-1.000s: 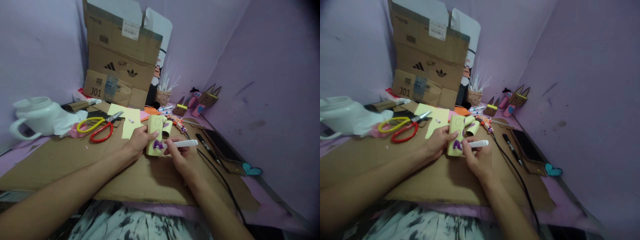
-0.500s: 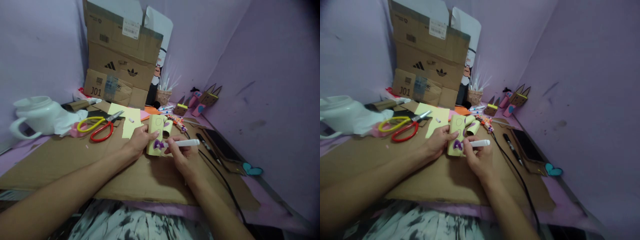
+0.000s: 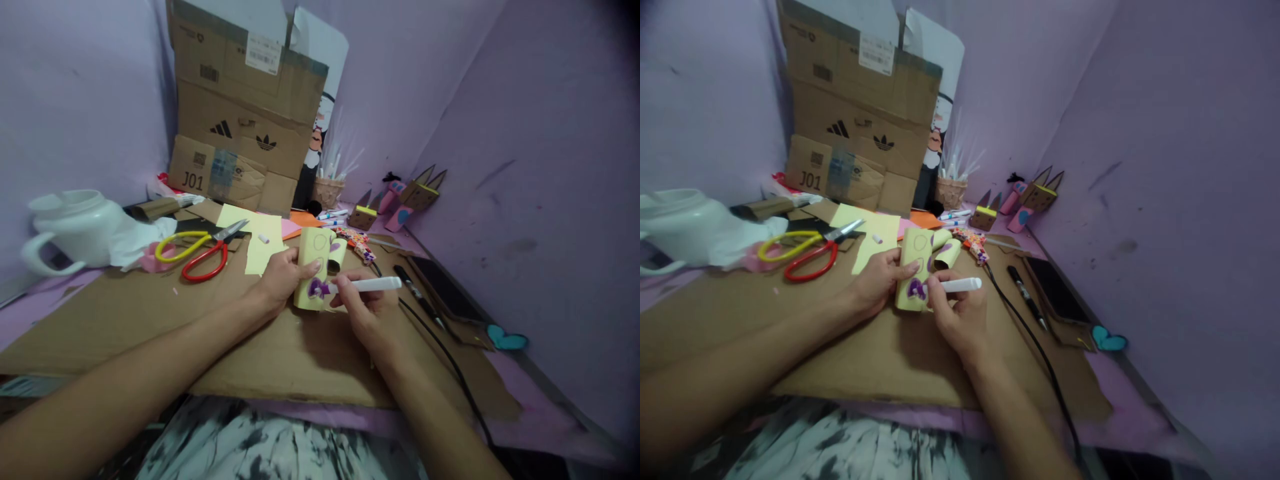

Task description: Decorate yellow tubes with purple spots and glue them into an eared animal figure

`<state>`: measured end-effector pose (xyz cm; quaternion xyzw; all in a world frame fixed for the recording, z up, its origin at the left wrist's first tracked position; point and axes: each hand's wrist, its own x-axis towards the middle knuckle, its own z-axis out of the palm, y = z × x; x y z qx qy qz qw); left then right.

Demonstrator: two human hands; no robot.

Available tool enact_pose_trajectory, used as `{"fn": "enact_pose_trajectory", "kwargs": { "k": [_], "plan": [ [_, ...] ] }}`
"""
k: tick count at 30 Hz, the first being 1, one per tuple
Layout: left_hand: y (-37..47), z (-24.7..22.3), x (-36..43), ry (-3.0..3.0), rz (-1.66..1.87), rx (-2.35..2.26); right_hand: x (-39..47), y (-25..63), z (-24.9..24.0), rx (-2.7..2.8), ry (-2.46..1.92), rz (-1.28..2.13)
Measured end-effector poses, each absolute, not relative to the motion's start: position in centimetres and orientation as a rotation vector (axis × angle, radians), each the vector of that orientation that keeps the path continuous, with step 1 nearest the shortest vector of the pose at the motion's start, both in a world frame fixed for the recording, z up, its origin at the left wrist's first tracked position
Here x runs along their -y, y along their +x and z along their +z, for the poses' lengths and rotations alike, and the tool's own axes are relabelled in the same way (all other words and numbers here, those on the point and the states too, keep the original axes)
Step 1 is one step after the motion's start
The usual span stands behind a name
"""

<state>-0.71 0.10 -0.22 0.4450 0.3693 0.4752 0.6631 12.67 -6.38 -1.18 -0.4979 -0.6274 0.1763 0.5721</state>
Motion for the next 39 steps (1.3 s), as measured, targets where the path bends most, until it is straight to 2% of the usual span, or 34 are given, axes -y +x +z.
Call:
{"fn": "enact_pose_trajectory", "kwargs": {
  "k": [39],
  "plan": [
    [-0.77, -0.34, -0.11, 1.047, 1.084, -0.812, 6.5, 12.61, -1.0, 1.487, -1.174, 0.434]
  ]
}}
